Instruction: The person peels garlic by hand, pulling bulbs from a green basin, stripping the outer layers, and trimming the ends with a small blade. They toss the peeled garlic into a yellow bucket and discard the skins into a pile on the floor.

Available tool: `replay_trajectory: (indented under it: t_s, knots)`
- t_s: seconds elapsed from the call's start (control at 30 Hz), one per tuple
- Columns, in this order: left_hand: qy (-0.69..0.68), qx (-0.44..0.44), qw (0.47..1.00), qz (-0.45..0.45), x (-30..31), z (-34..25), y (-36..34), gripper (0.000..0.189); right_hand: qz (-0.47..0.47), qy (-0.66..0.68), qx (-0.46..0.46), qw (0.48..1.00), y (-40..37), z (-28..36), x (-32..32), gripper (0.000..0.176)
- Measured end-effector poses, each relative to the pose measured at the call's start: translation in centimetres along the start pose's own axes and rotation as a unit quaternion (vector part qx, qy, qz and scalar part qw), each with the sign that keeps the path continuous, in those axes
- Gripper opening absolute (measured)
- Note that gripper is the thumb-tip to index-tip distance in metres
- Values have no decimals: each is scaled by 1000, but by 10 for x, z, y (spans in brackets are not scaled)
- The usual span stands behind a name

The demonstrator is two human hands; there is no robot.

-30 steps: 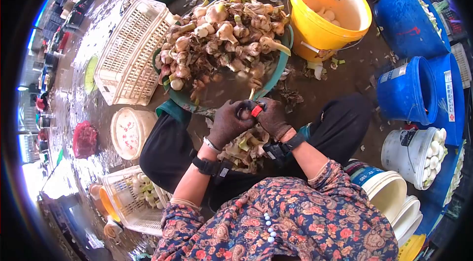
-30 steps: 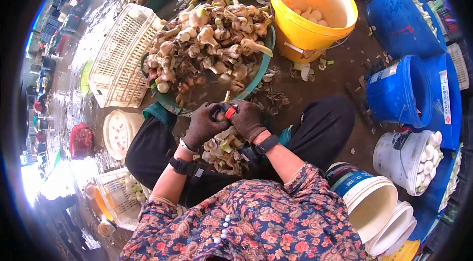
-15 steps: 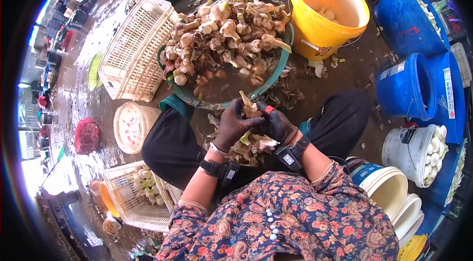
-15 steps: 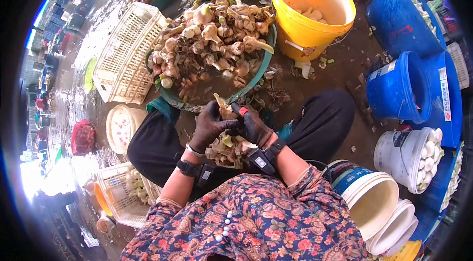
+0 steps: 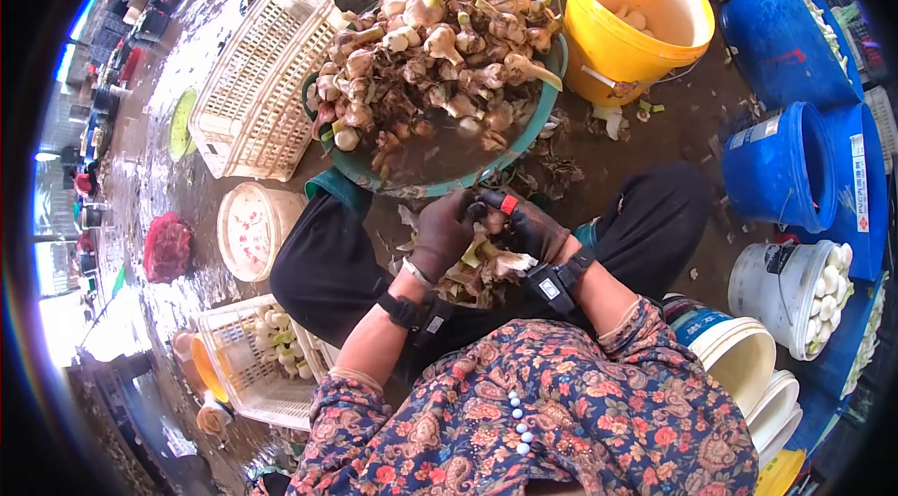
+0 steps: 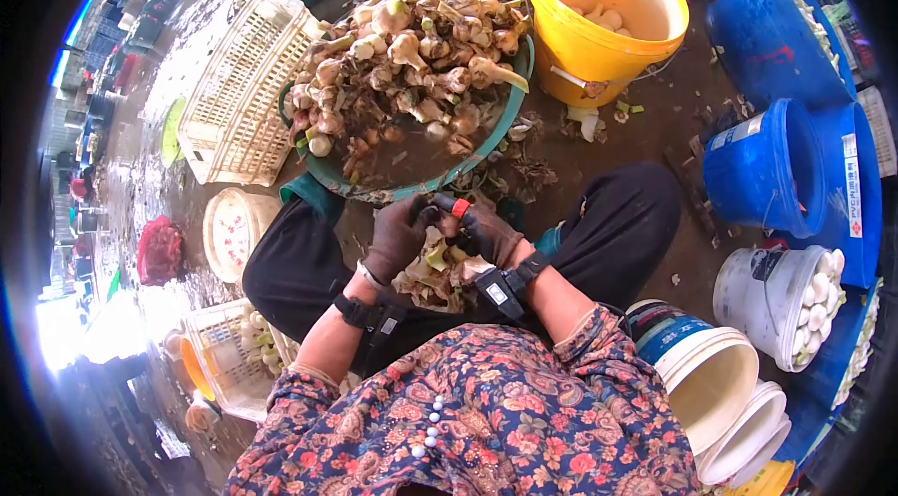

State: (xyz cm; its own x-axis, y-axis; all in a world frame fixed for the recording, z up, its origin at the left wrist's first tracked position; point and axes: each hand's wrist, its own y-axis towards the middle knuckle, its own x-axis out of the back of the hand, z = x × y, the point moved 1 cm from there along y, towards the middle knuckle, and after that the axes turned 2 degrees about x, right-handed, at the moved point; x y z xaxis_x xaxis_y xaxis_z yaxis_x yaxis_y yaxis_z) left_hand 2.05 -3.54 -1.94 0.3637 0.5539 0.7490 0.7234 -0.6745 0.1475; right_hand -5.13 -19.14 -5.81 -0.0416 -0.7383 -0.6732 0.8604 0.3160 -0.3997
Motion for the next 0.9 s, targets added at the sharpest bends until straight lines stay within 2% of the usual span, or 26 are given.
replay_trajectory:
  t_s: [0.03, 0.07, 0.1, 0.13, 0.17, 0.2, 0.27, 0.3, 0.33, 0.37, 0.4, 0.43, 0.47, 0.5, 0.53, 0.57, 0.6, 0.63, 0.67, 0.7, 0.73, 0.8, 0.83, 0.87, 0.9]
  knots:
    - [-83, 107, 990, 25, 0, 0, 0, 14, -14, -183, 33, 983, -8, 15, -13, 37]
    - [-164, 212, 962, 48, 1, 1, 0, 12, -28, -359, 67, 930, -13, 25, -22, 28]
    - [-294, 259, 919, 38, -5, 10, -3, 19, -26, -359, 67, 931, -11, 25, -25, 28]
    - [-294, 261, 919, 37, -1, 10, -3, 19, -47, -321, 145, 935, -10, 25, -30, 26]
    - [-416, 321, 850, 45, 2, 10, -4, 22, -69, -280, 222, 932, -10, 25, -32, 30]
    - [-528, 373, 761, 55, 6, 10, -4, 25, -69, -279, 222, 932, -10, 26, -31, 30]
    - [-517, 368, 771, 53, 17, 4, -3, 27, -41, -152, 82, 984, -10, 25, -24, 28]
    - [-459, 320, 828, 33, 25, 1, -1, 28, -28, -11, 45, 999, -7, 20, -21, 31]
    - [-397, 268, 878, 13, 31, -2, 2, 30, -27, -11, 44, 999, -7, 18, -20, 31]
    - [-360, 239, 902, 12, 29, 2, 1, 29, -50, -57, 57, 995, -7, 16, -19, 33]
    - [-360, 241, 901, 12, 28, 0, -2, 29, -72, -102, 69, 990, -8, 12, -18, 35]
    - [-281, 160, 946, 26, 28, -7, -3, 28, -73, -102, 68, 990, -5, 4, -16, 35]
    - [-198, 77, 976, 39, 27, -13, -5, 28, -70, -187, 185, 962, -2, -2, -16, 35]
    - [-124, 60, 990, 43, 28, -19, -6, 26, -65, -268, 298, 914, 1, -6, -15, 35]
    - [-123, 60, 990, 43, 24, -18, -8, 26, -65, -267, 300, 914, 1, -3, -15, 35]
    - [-127, 79, 989, 19, 20, -15, -9, 23, -57, -134, 158, 977, 2, -2, -14, 31]
    - [-132, 99, 986, -6, 16, -12, -10, 20, -46, 4, 10, 999, 2, -3, -13, 28]
    - [-70, 81, 994, -8, 18, -17, -7, 15, -46, 4, 8, 999, -3, 1, -18, 28]
    - [-70, 84, 994, -9, 14, -17, -9, 15, -39, -125, 96, 987, -9, 9, -25, 28]
    - [-120, 136, 983, -22, 7, -13, -11, 14, -28, -251, 183, 950, -11, 15, -30, 28]
    - [-168, 186, 967, -35, 1, -7, -13, 13, -25, -251, 183, 950, -7, 11, -24, 28]
    - [-154, 194, 968, -33, -5, -1, -13, 13, -24, -284, 151, 947, 2, -1, -7, 30]
    - [-210, 232, 949, -33, -6, 0, -13, 14, -25, -283, 150, 947, 0, 4, -11, 30]
    - [-264, 270, 925, -33, -7, 1, -13, 15, -51, -268, 105, 956, -4, 13, -20, 31]
    - [-265, 271, 925, -33, -6, 2, -13, 15, -76, -253, 59, 963, -7, 19, -28, 33]
